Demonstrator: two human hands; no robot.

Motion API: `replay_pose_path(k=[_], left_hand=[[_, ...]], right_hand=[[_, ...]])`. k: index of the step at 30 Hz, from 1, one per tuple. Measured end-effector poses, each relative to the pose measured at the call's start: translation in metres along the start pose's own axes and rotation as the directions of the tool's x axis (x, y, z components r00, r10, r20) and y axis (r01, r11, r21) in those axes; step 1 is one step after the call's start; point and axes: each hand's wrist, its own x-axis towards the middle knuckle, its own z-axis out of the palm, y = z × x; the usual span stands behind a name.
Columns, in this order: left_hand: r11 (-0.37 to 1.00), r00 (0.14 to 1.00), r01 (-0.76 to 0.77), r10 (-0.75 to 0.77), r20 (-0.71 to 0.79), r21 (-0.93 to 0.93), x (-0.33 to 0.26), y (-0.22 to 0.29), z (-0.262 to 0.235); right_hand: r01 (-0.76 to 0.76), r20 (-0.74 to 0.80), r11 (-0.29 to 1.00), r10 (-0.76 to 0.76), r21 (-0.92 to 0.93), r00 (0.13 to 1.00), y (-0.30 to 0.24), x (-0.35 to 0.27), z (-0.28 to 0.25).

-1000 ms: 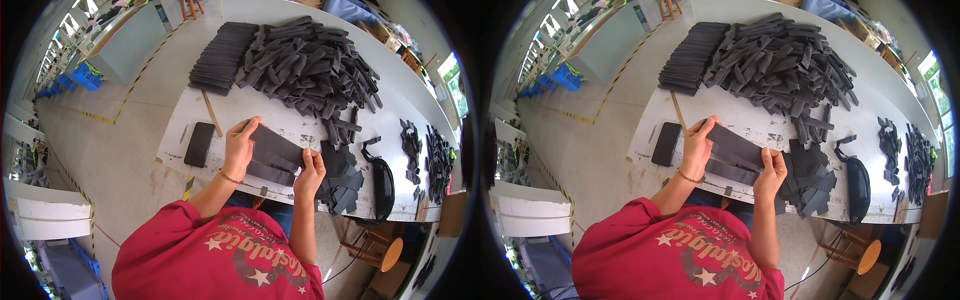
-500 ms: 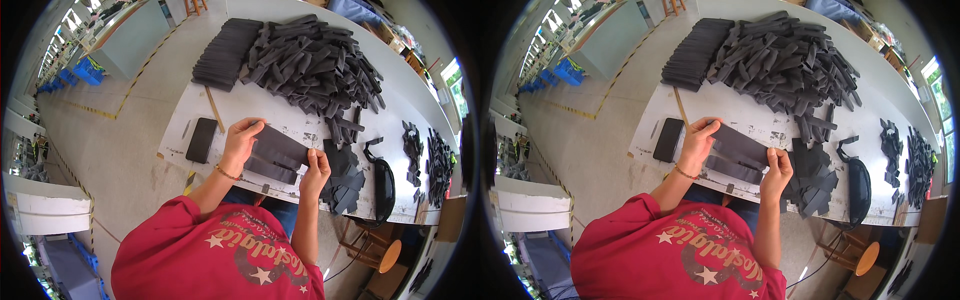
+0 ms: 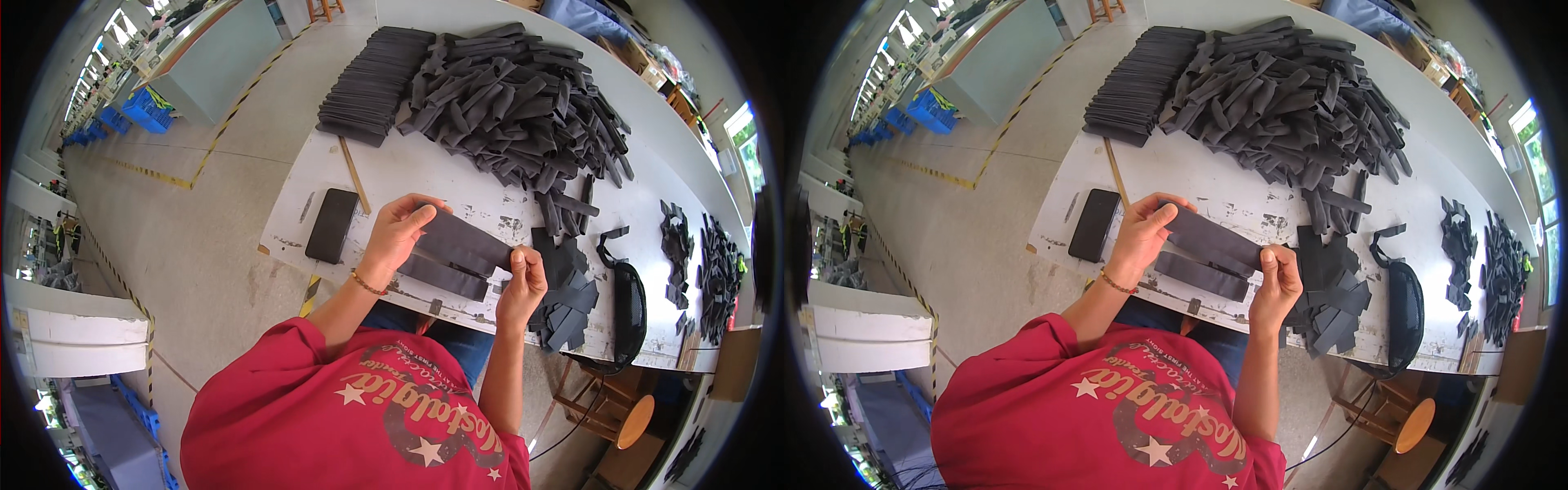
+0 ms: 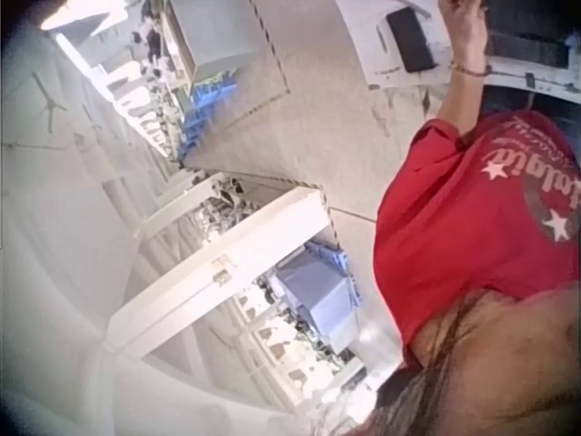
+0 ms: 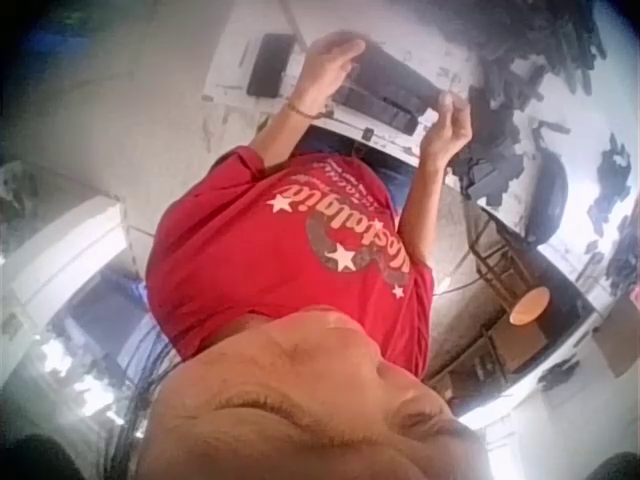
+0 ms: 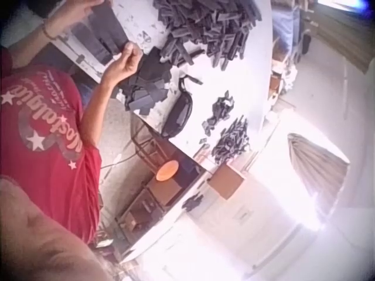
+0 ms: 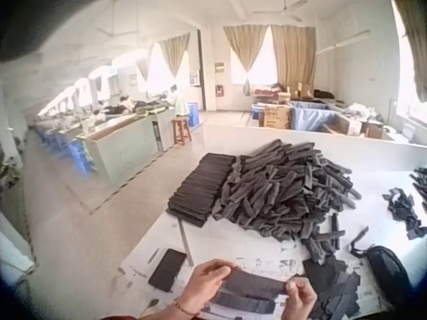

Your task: The recorder is folding and sorting small pieces of gray fabric material at a workstation.

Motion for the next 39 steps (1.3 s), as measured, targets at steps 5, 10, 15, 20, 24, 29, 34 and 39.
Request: replay_pose_path(k=[5, 10, 15, 20, 24, 29, 34, 39], left_hand=[[0.997, 0.998, -0.001, 0.007, -0.066, 0.077, -0.001, -0.001, 0.0], [0.999, 0.987, -0.002, 0.01, -0.16, 0.045, -0.006, -0.005, -0.002], [0.844, 0.984, -0.002, 0.097, -0.149, 0.537, -0.023, -0.018, -0.028], [0.416, 0.922, -0.148, 0.386, -0.027, 0.897, -0.049, -0.047, -0.041], [0.244, 0.876, -0.2, 0.478, 0.063, 0.949, -0.053, -0.065, -0.05], [0.205, 0.874, -0.213, 0.477, 0.093, 0.955, -0.052, -0.07, -0.053], [0.204, 0.849, -0.223, 0.521, 0.087, 0.953, -0.03, -0.059, -0.035], [0.581, 0.954, -0.256, 0.28, 0.106, 0.772, 0.039, -0.073, 0.029]], right_hand=[[0.05, 0.008, 0.994, -0.05, -0.098, 0.999, -0.006, -0.002, 0.0], [-0.169, 0.02, 0.986, 0.169, -0.015, 0.985, 0.008, -0.006, -0.006], [-0.373, -0.026, 0.908, 0.375, -0.192, 0.927, 0.012, -0.023, -0.013], [-0.245, -0.061, 0.831, 0.248, -0.5, 0.967, 0.044, -0.043, -0.026], [-0.256, -0.098, 0.733, 0.251, -0.63, 0.963, 0.053, -0.048, -0.02], [-0.151, -0.056, 0.62, 0.169, -0.77, 0.984, 0.063, -0.058, -0.023], [0.042, 0.012, 0.557, -0.059, -0.829, 0.998, 0.046, -0.03, -0.041], [0.21, 0.177, 0.101, -0.269, -0.972, 0.947, 0.053, 0.033, -0.098]])
